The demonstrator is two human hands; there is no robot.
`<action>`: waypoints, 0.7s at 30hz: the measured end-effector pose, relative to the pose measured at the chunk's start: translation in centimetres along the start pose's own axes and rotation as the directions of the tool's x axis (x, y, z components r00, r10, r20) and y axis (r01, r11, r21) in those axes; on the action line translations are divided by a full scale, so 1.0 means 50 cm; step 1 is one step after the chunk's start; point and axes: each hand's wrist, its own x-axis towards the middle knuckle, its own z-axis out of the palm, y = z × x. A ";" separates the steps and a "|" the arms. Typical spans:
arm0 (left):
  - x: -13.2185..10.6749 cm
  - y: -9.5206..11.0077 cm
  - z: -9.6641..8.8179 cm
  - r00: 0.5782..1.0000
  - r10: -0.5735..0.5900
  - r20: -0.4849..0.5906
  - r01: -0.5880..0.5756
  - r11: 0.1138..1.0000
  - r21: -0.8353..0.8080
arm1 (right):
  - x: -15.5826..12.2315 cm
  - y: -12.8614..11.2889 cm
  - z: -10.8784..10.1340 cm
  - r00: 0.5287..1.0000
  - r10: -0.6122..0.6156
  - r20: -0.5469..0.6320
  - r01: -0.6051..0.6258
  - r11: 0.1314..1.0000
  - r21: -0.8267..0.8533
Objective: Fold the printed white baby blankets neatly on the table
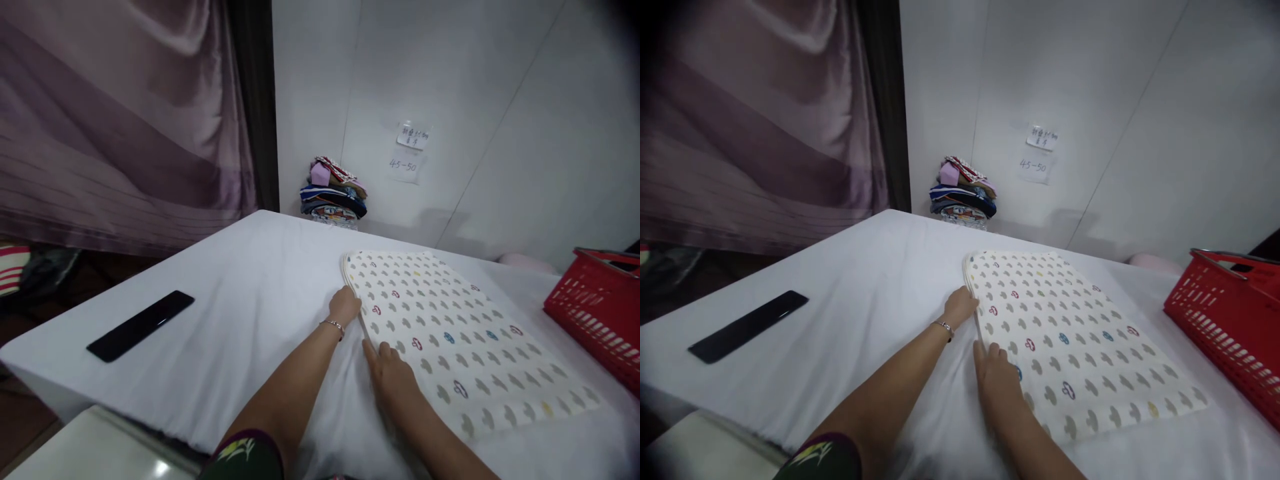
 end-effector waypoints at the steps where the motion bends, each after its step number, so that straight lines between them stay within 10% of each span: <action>1: 0.003 0.000 -0.001 1.000 0.000 -0.011 0.000 1.000 0.014 | 0.001 -0.002 -0.002 1.000 -0.003 -0.005 0.003 1.000 -0.011; 9: 0.073 0.001 -0.006 0.994 0.016 -0.105 -0.006 0.996 0.092 | 0.006 0.009 0.057 0.982 -0.071 -0.173 0.062 0.996 -0.056; 21: 0.231 0.010 -0.027 0.986 -0.043 -0.161 0.061 0.992 0.109 | -0.011 0.014 0.212 0.828 -0.160 -0.538 0.020 0.966 -0.257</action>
